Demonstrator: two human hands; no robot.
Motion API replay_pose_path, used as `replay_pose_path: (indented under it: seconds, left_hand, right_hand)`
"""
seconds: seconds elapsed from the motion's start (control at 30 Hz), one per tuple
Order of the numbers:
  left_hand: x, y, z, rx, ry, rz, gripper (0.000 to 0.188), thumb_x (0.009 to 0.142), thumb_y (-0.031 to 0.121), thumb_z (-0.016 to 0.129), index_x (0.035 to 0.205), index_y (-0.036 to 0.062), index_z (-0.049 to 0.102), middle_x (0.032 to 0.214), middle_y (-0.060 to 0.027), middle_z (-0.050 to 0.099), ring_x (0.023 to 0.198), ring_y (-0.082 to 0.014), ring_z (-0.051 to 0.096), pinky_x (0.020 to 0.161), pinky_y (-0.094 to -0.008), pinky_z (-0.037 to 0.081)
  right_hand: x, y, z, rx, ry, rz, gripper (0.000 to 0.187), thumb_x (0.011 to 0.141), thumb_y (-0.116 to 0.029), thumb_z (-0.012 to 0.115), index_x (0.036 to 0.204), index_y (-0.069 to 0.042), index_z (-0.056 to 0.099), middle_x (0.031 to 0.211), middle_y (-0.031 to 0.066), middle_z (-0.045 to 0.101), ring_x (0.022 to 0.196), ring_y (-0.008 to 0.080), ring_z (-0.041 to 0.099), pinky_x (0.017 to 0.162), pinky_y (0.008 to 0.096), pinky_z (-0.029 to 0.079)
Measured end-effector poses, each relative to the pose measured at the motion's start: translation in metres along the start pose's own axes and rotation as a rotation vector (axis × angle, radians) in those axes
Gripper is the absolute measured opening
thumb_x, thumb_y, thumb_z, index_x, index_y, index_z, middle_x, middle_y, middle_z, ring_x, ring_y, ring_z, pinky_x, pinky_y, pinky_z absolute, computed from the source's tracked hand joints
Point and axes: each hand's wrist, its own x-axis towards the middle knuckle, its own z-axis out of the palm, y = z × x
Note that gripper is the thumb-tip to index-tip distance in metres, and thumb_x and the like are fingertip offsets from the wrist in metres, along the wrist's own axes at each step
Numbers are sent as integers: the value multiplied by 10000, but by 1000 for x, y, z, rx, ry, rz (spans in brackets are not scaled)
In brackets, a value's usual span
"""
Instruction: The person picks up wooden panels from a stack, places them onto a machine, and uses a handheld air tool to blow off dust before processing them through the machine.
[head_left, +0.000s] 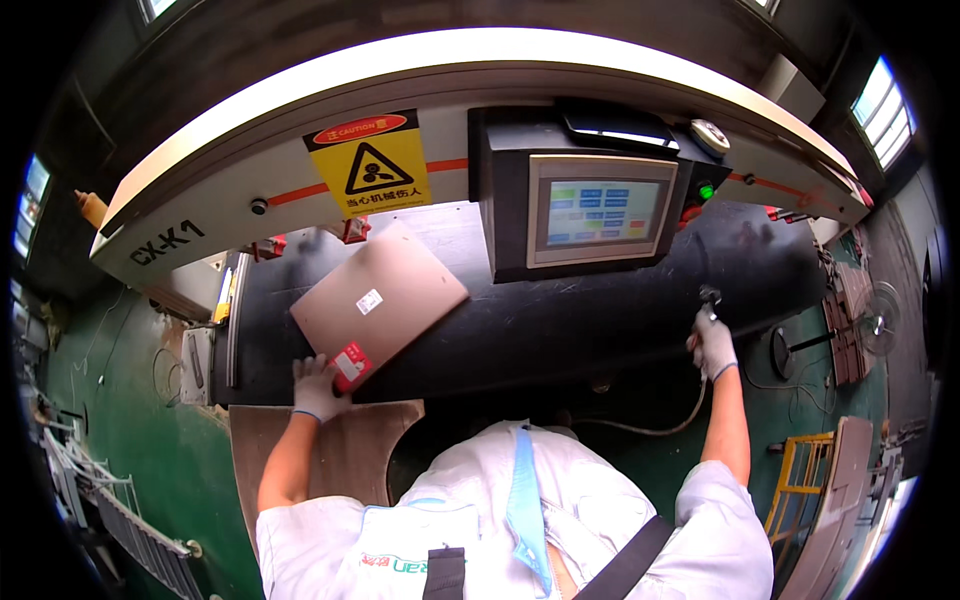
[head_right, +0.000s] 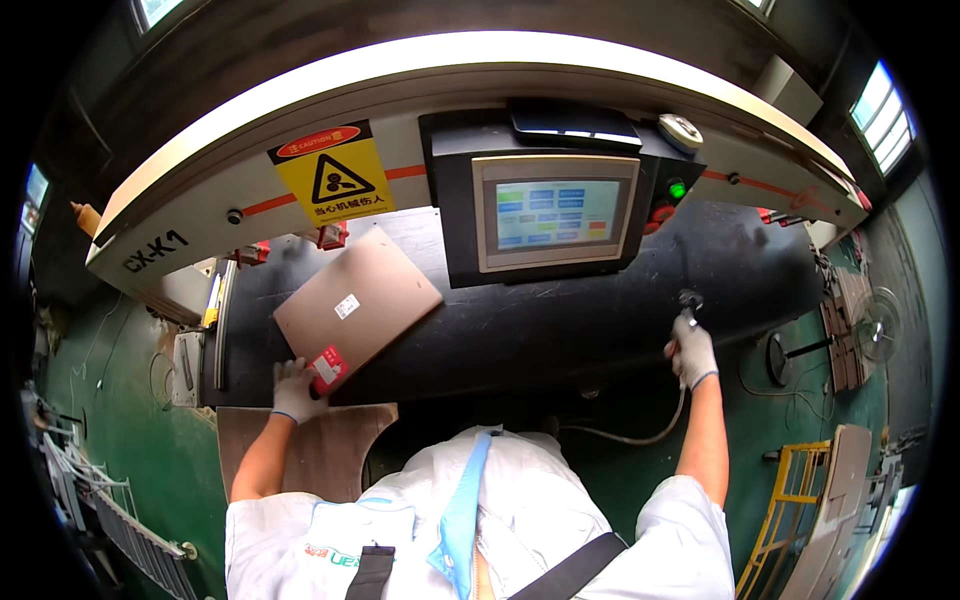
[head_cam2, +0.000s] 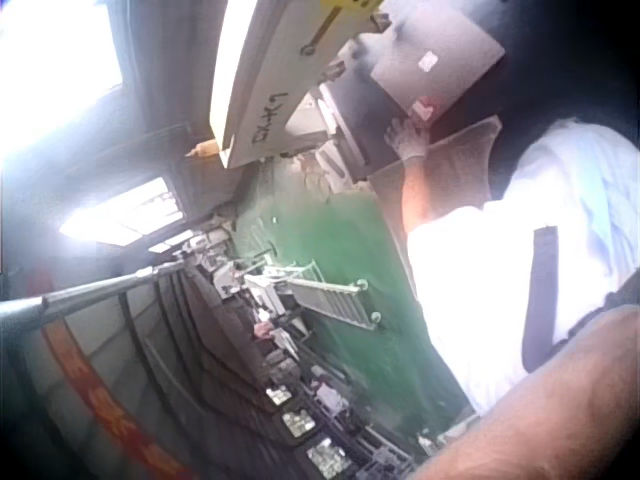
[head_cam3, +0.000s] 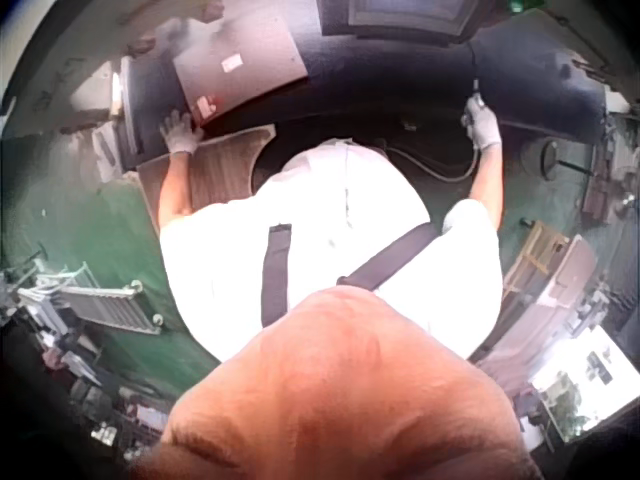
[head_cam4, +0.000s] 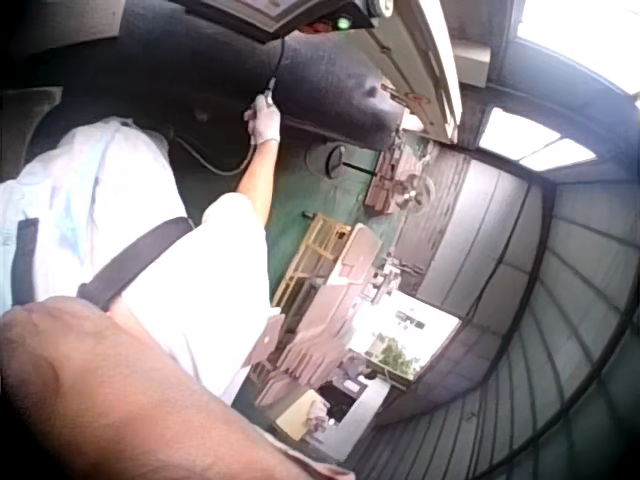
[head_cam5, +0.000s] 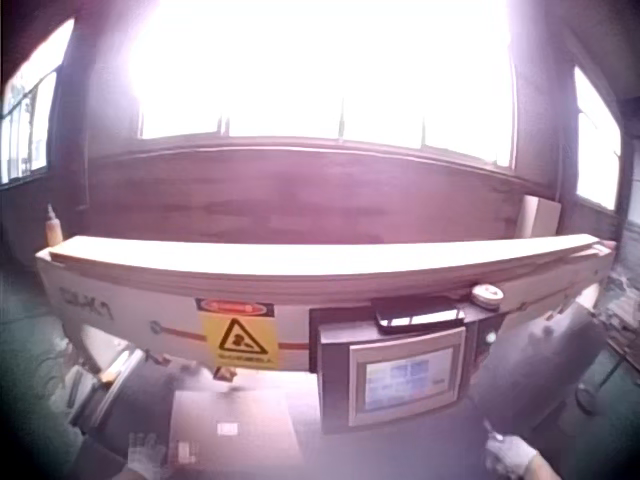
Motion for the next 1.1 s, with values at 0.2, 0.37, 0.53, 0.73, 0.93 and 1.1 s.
replay_pose_path:
  seconds: [0.2, 0.37, 0.53, 0.73, 0.93, 1.1]
  left_hand:
    - [0, 49, 16, -252, 176, 190, 1050, 773, 689, 746, 1576, 79, 450, 1662, -253, 344, 1556, -478, 237, 1268, -656, 117]
    - [2, 124, 8, -24, -98, 195, 1281, 701, 845, 735, 1668, 107, 333, 1730, -241, 224, 1586, -562, 62, 1220, -783, 24]
    - [12, 123, 11, -60, -115, 119, 1288, 707, 860, 718, 1677, 113, 317, 1745, -226, 199, 1589, -562, 51, 1214, -791, 30]
    - [65, 74, 21, -124, -22, -263, 1203, 816, 832, 647, 1697, 108, 266, 1771, -198, 173, 1607, -538, 60, 1222, -780, 56]
    - [97, 10, 23, -172, -11, -347, 1191, 837, 829, 635, 1710, 124, 235, 1782, -187, 155, 1622, -513, 60, 1221, -775, 52]
    - [106, -20, 17, -131, -26, -309, 1187, 793, 806, 704, 1702, 177, 272, 1778, -144, 189, 1622, -484, 94, 1229, -768, 77]
  right_hand:
    - [-99, 55, 120, -386, -688, 142, 260, 989, -294, 631, 839, -82, 608, 613, 0, 549, 457, 77, 421, 417, 274, 300]
    - [-127, 53, 164, -333, -602, 10, 278, 996, -297, 648, 863, -55, 615, 676, 24, 621, 579, 113, 543, 548, 304, 430]
    - [-135, 47, 175, -362, -588, -45, 263, 974, -274, 656, 929, -16, 634, 749, 54, 680, 653, 129, 602, 607, 304, 484]
    - [-145, 51, 189, -399, -629, -95, 294, 961, -287, 666, 933, 5, 645, 775, 72, 706, 685, 139, 631, 640, 312, 509]
    - [-163, 58, 187, -579, -628, -113, 394, 965, -384, 687, 936, 8, 673, 817, 120, 736, 763, 228, 708, 757, 376, 553]
    - [-155, 99, 170, -714, -596, -106, 499, 950, -464, 677, 1020, 30, 687, 883, 203, 723, 870, 337, 714, 819, 421, 538]
